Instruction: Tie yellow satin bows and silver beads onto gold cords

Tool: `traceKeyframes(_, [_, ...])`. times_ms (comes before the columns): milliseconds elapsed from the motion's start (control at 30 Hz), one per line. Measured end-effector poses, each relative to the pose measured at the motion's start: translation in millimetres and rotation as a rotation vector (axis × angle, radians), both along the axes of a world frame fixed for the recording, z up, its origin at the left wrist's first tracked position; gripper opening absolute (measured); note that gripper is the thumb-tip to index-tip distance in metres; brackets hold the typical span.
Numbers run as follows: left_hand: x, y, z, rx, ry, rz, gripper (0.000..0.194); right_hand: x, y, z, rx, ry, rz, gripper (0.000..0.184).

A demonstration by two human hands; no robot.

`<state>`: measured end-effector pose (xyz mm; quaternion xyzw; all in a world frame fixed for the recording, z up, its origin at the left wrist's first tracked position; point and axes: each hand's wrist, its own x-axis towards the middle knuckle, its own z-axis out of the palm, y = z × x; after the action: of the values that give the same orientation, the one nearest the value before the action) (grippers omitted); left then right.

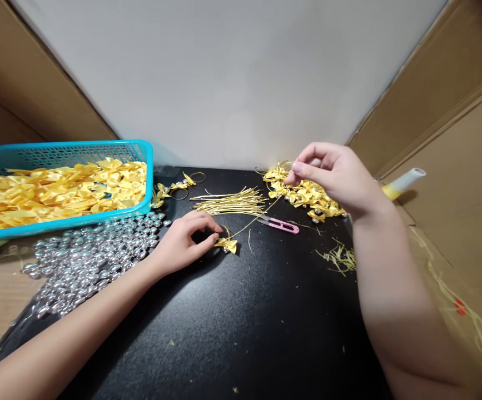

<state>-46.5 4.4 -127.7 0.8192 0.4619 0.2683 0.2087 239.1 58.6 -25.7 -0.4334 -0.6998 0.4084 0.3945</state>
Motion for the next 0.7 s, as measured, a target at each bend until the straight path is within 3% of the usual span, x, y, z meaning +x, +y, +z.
traceKeyframes(333, [19,0,-10.6,0.015,-0.003,-0.018,0.011,-3,0,-1.2,0.052,0.110,0.046,0.023])
traceKeyframes(700, [27,2,-5.3,0.031,-0.025,-0.104,0.007,-34,-17,-1.3,0.019,0.358,0.125,0.029])
